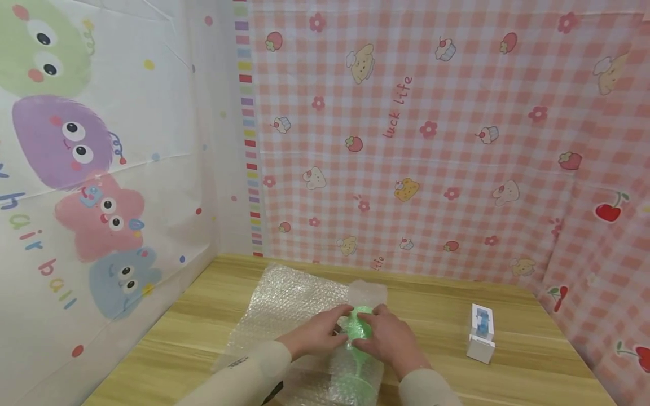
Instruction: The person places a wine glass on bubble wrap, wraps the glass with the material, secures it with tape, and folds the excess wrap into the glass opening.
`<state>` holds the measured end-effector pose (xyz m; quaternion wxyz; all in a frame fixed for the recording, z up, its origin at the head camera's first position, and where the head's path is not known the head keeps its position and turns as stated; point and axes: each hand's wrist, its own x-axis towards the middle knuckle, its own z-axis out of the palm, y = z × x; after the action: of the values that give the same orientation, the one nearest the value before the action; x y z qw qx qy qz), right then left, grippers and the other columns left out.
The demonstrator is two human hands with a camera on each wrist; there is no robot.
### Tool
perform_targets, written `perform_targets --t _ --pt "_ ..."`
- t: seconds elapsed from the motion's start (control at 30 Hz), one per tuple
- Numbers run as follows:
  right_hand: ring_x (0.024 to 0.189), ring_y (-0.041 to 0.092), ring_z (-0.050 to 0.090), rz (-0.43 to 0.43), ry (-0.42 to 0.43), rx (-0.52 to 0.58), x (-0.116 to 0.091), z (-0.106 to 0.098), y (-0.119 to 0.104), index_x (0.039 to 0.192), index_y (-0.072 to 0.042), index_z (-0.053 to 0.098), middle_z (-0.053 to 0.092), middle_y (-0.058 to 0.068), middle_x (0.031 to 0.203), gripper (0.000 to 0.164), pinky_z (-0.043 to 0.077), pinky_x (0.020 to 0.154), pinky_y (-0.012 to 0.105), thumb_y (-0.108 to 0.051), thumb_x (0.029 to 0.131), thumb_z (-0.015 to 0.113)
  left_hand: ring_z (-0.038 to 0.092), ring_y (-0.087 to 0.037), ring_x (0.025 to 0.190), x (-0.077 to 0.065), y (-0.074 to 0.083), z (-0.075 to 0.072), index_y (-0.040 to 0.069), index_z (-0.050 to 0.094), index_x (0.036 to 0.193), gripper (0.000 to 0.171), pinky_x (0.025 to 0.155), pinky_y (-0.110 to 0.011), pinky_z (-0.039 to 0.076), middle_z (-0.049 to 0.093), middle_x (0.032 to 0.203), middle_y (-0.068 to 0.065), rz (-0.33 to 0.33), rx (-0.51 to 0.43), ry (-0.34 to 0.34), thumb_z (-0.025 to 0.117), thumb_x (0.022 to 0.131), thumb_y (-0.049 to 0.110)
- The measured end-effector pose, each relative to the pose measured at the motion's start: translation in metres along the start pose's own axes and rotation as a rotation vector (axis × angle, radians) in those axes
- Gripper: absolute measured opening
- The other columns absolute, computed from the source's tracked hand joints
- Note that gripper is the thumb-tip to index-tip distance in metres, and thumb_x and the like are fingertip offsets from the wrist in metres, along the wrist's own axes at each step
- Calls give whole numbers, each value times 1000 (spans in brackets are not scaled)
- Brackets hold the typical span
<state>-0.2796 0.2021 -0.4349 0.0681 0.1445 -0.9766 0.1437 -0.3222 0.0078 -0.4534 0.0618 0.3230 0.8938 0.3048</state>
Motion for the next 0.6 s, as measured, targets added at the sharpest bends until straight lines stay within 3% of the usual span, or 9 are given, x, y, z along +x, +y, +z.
perform_targets --t 0.13,0.27,0.4,0.5,0.6 --pt "79 23 60 -2 8 -18 3 0 -7 126 -14 68 57 13 114 61 54 65 44 -46 76 83 57 -19 119 -5 -5 -1 10 37 150 59 97 -33 50 49 146 -7 -6 11 19 54 94 6" --pt "80 24 60 13 16 -18 3 0 -10 124 -14 68 57 12 113 59 54 67 45 -44 75 83 48 -26 131 -15 -10 -2 5 43 147 57 110 -37 39 49 144 -13 -59 209 -8 60 92 10" --pt "81 25 61 26 20 -11 2 1 -11 124 -14 68 57 13 114 59 54 69 46 -44 76 83 49 -27 131 -25 -13 -2 16 57 135 55 106 -42 43 53 141 -9 -153 410 -129 73 85 31" --pt "80 25 60 39 25 -16 1 2 -11 125 -14 67 57 13 114 60 54 68 45 -45 76 82 46 -28 134 -30 -14 -1 23 62 128 51 105 -48 43 51 145 -6 -178 440 -182 74 82 39" --pt "79 24 60 59 30 -24 2 2 -10 126 -13 66 57 13 112 61 53 66 45 -46 76 81 44 -29 136 -31 -14 -1 25 63 128 50 105 -49 43 48 148 -6 -176 450 -186 72 81 40"
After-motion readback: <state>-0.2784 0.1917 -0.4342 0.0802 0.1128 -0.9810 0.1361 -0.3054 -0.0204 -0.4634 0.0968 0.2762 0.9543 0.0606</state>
